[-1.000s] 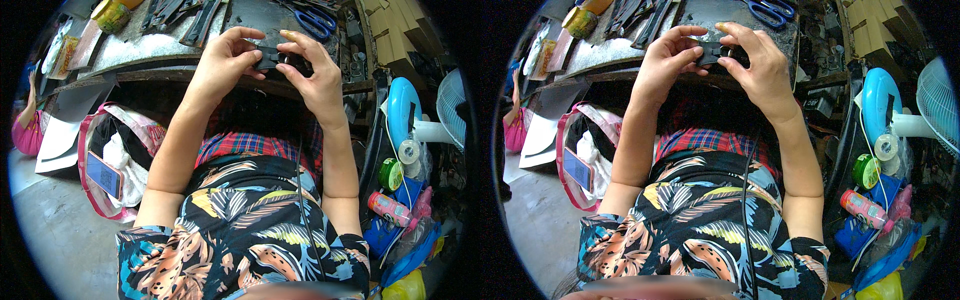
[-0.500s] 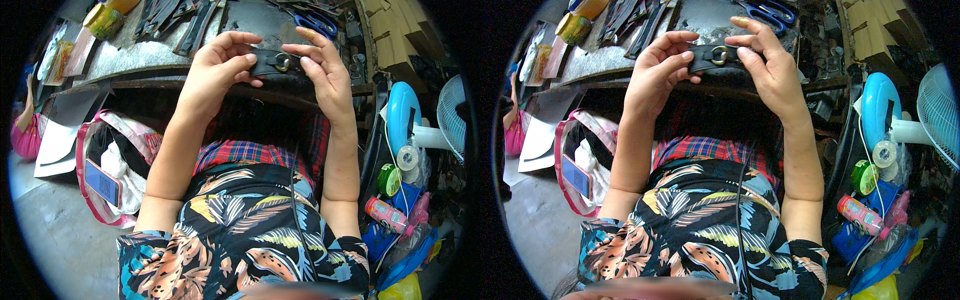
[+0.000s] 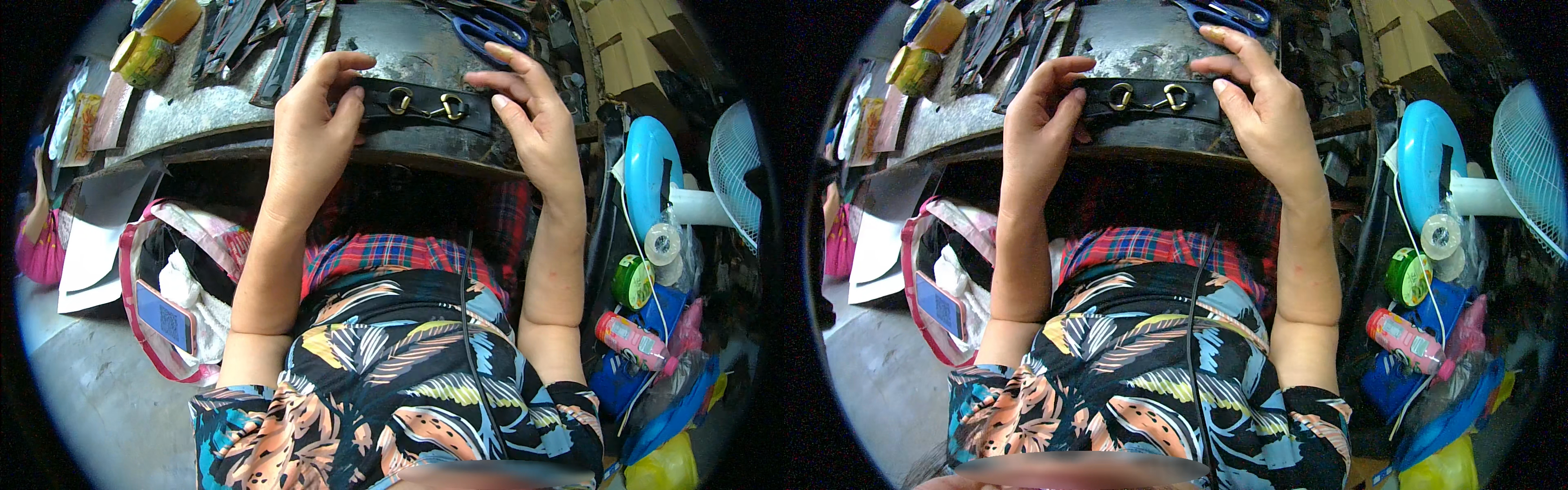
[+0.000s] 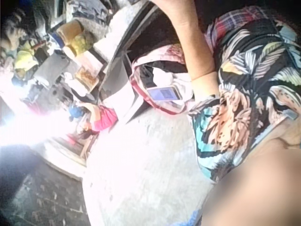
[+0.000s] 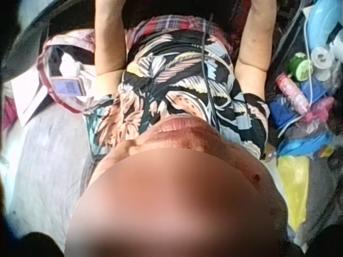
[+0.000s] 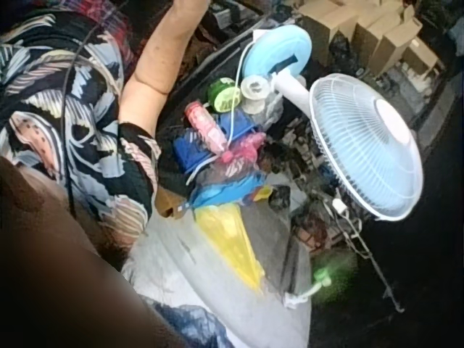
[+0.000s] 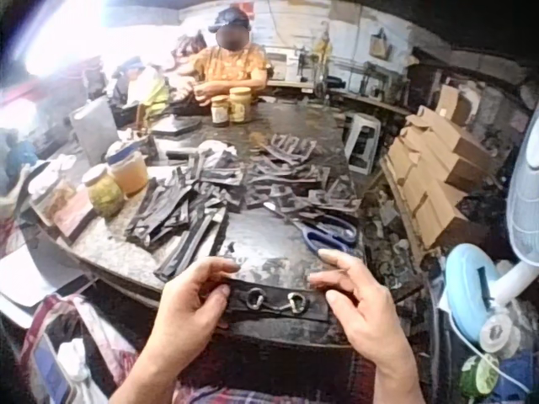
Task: The person applies a yellow substance to the edges of small black leather straps, then attaches metal D-rings to the ends of the straps. The person handles the straps one at a time, repeatedly dipping the edges into a small jar and pressing the metal rings into place.
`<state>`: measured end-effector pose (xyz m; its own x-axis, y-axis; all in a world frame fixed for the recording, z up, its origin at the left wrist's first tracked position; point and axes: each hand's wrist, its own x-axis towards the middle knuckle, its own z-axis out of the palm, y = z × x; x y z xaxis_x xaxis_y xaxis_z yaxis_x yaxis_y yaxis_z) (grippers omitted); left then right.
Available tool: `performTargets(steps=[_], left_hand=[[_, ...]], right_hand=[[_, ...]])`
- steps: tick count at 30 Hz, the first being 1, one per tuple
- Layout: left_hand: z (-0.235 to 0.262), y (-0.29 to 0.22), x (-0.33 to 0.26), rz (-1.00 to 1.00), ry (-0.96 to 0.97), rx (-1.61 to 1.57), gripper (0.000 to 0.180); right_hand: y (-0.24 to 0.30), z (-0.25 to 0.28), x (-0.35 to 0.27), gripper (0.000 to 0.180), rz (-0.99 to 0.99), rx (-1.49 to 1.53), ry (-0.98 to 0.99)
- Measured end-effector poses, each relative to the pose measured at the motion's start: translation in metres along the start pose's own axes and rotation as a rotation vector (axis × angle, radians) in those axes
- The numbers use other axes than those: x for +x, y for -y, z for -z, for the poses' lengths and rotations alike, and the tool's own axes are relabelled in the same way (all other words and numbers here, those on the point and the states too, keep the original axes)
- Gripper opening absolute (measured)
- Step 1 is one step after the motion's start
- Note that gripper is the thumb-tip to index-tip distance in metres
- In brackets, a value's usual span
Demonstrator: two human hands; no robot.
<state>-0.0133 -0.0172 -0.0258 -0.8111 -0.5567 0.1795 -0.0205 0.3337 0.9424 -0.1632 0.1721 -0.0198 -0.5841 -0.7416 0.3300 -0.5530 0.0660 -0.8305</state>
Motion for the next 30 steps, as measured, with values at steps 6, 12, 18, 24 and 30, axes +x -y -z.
performTargets(steps=[6, 12, 18, 24, 30], left_hand=[[-0.001, -0.001, 0.004, 0.063, 0.096, -0.497, 0.029], [0.001, 0.001, 0.012, 0.152, 0.107, -0.788, 0.029], [-0.007, 0.004, 0.018, 0.144, 0.149, -0.787, 0.03], [-0.014, 0.006, 0.022, 0.152, 0.081, -0.705, 0.023], [-0.021, 0.005, 0.022, 0.097, -0.011, -0.607, 0.016]], right_hand=[[0.017, -0.028, 0.019, 0.046, 0.156, 0.062, 0.076], [0.013, -0.035, 0.041, 0.048, -0.018, 0.328, 0.21], [0.011, -0.033, 0.043, 0.048, -0.101, 0.535, 0.222], [0.01, -0.033, 0.04, 0.05, -0.055, 0.425, 0.188], [0.013, -0.037, 0.044, 0.04, 0.171, 0.129, -0.031]])
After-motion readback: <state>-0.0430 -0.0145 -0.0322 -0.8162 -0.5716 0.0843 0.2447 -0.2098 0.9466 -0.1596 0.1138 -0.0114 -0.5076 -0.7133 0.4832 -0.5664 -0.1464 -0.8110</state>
